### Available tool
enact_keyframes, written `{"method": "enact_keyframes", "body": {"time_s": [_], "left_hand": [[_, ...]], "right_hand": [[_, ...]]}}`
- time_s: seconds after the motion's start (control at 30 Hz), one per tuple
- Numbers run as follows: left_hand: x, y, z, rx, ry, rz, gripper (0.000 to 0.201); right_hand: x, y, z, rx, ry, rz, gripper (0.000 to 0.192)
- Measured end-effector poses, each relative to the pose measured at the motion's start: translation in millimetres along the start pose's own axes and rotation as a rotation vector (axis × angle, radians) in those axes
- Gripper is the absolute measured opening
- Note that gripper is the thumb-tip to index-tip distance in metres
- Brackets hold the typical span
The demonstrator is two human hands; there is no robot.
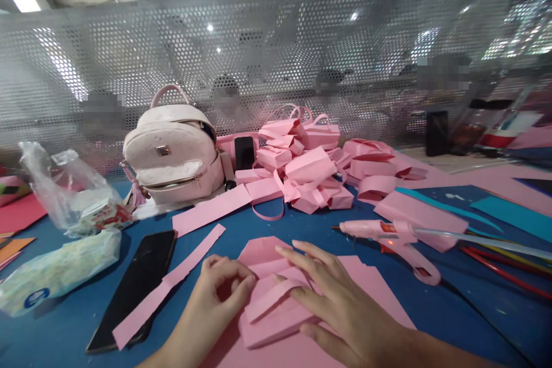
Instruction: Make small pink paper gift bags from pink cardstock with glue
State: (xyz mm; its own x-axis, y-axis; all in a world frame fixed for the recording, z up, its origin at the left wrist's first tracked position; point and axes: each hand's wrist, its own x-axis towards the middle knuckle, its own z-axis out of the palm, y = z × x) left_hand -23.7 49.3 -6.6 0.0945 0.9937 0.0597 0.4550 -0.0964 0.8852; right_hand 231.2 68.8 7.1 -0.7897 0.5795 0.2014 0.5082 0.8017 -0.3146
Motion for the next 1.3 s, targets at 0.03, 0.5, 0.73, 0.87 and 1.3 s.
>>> {"method": "enact_keyframes", "body": {"time_s": [0.03,0.5,0.73,0.87,1.3], "left_hand": [[0,0,-0.2,0.018,0.004,0.013,0.03],[5,-1,-2.1,-0.373,0.029,-0.061,0.047],[5,-5,-2.8,-0.342,0.082,-0.043,0.048],[5,-5,-1.6,-0.29,0.073,-0.049,0.049],[3,-1,-0.5,-0.136,0.076,-0.016,0.04]], "right_hand": [[0,0,0,0.001,0.004,-0.002,0.03],[-4,4,2,-0.182,0.089,-0.04,0.05],[-3,11,9,-0.285,0.245,-0.035,0.062],[-1,11,8,-0.347,0.269,-0.031,0.06],[-2,4,8,-0.239,0.057,-0.051,0.057]]}}
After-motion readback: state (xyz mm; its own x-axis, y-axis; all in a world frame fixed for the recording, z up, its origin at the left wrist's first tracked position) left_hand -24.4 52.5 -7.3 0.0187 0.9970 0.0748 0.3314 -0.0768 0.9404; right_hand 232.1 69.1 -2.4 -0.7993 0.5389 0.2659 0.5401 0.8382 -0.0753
